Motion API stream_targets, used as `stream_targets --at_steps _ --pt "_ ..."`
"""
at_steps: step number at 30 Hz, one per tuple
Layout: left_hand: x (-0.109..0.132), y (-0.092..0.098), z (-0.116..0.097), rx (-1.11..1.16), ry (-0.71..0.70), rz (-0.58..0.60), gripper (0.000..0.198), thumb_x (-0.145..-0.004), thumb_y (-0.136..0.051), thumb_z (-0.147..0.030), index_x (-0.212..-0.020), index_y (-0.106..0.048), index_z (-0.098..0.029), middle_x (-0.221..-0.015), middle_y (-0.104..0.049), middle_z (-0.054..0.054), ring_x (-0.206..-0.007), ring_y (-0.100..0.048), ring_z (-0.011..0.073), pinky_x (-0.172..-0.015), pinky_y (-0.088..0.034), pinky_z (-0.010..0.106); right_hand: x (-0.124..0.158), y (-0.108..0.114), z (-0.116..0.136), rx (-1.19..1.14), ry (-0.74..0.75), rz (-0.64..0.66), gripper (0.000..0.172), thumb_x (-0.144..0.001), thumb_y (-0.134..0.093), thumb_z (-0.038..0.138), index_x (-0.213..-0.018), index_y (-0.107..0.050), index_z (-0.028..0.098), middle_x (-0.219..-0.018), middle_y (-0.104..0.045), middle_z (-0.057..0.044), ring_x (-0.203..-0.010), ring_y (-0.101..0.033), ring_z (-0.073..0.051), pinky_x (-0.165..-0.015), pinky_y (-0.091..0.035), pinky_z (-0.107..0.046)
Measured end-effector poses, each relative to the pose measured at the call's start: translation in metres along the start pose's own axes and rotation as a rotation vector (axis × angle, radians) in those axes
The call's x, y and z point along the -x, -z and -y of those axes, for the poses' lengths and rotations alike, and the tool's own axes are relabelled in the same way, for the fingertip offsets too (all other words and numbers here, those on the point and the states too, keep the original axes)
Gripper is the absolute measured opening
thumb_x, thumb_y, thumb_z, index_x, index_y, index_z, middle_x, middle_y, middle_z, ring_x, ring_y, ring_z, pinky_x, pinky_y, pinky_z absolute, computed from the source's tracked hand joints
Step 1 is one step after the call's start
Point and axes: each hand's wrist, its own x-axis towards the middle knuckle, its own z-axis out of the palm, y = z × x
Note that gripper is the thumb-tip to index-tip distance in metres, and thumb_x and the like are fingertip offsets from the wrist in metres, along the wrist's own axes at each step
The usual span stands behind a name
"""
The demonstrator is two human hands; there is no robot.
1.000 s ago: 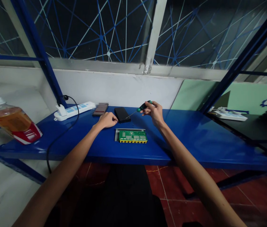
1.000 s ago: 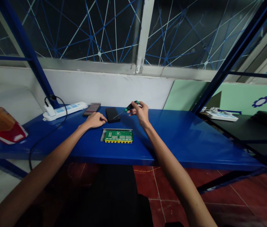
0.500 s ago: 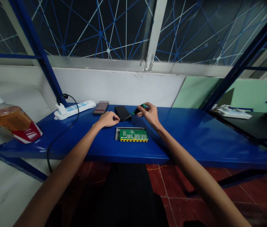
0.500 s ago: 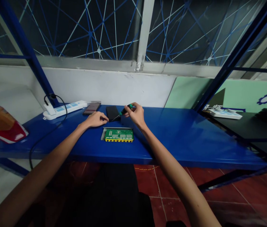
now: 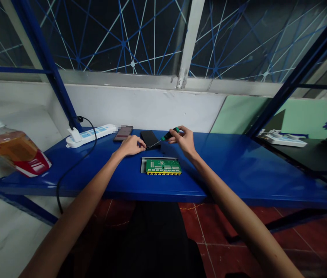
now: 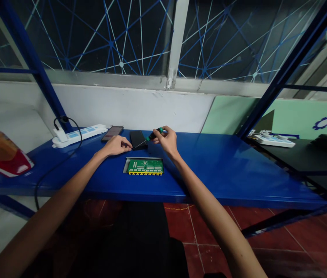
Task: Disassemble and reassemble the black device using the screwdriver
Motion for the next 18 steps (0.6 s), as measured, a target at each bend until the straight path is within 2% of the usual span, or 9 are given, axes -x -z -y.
stream_targets --at_steps 5,12,18 --pt "-0.0007 0.0008 -0.0004 0.118 0.005 0.051 0.034 -0.066 -0.074 -0.042 -0.089 -0.077 -0.017 -0.081 -0.072 0.007 -0.067 -0.061 0.0173 -0.059 -0.040 0.027 0.0010 0.0019 0.0083 -0.087 -0.008 0.008 0.034 -0.071 -0.070 0.046 -0.079 -0.049 0.020 -0.066 -0.069 -0.005 -0.061 -0.071 -0.023 -0.058 -0.059 -0.036" --pt "0.0012 -0.0004 -0.0036 0.122 -0.063 0.026 0.023 -0.075 -0.067 -0.039 -0.083 -0.077 -0.020 -0.085 -0.073 0.006 -0.071 -0.061 0.0163 -0.063 -0.041 0.026 0.0012 0.0007 0.0063 -0.079 0.003 -0.004 0.033 -0.073 -0.069 0.047 -0.079 -0.050 0.020 -0.066 -0.069 -0.005 -0.060 -0.071 -0.022 -0.057 -0.060 -0.035" --pt "0.0014 -0.0022 -0.0042 0.095 -0.094 -0.003 0.020 -0.076 -0.067 -0.037 -0.082 -0.077 -0.021 -0.088 -0.073 0.005 -0.075 -0.062 0.0170 -0.065 -0.042 0.026 0.0014 0.0026 0.0067 -0.050 0.031 0.005 0.033 -0.074 -0.066 0.049 -0.081 -0.050 0.021 -0.068 -0.068 -0.005 -0.062 -0.071 -0.021 -0.059 -0.060 -0.035"
